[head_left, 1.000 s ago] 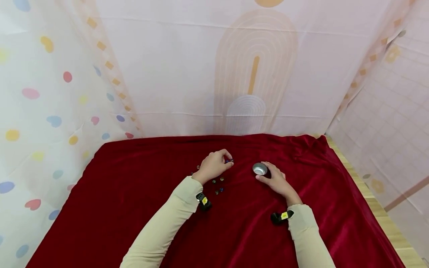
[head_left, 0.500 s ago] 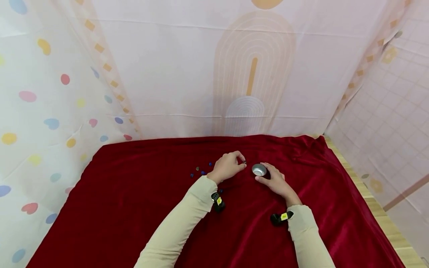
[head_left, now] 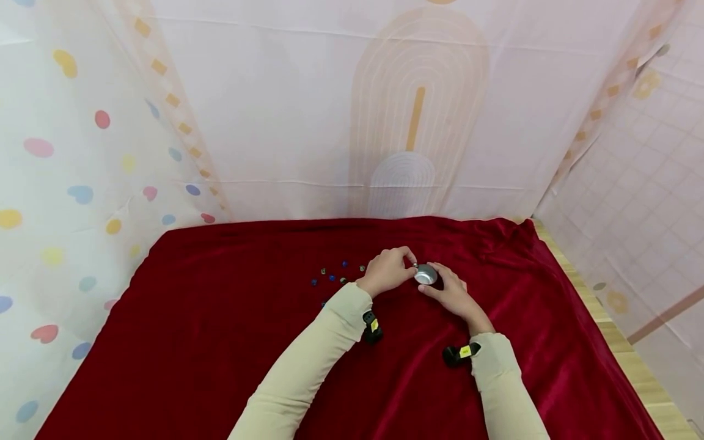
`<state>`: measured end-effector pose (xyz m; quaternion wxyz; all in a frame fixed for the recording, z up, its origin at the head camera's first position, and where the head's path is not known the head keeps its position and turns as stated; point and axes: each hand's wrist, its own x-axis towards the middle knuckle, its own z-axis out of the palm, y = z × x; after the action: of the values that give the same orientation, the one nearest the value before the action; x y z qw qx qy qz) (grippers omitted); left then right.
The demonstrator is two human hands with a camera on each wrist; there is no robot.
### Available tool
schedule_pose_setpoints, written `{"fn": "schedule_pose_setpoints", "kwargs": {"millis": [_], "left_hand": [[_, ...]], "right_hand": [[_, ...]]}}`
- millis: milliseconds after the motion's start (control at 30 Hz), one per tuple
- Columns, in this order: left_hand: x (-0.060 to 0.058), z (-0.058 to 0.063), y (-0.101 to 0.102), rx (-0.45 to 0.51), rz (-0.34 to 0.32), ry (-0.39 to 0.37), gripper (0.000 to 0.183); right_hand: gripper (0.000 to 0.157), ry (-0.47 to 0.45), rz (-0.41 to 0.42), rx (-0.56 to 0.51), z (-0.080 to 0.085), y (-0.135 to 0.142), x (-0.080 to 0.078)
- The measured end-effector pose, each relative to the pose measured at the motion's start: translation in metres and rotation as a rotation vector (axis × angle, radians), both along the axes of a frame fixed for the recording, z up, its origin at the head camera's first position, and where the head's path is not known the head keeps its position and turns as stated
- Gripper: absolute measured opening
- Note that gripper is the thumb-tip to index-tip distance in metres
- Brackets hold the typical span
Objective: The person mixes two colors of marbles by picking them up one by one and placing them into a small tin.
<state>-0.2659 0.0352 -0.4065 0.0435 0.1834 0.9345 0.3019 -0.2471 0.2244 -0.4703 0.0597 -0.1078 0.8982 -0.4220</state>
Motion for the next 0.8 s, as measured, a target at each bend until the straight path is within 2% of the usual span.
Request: {"fn": "schedule_pose_setpoints", "kwargs": {"millis": [367,567,800], "left_hand": [[0.003,-0.010,0.001,0.001,0.012,-0.036,0.024],[-0.001,-0.008,-0.008,0.024,0.014,-0.007,0.024],[-0.006,-0.001,-0.029,0.021,0.057,0.012,0.021]], "right_hand": [[0.068,-0.005,0.015,-0.002,-0.005,-0.004,0.002],[0.068,-0.016,0.014,0.006,-0.003,-0.001,0.000],[0.068,-0.003,0.007,0.015,0.000,0.003,-0.001]]}}
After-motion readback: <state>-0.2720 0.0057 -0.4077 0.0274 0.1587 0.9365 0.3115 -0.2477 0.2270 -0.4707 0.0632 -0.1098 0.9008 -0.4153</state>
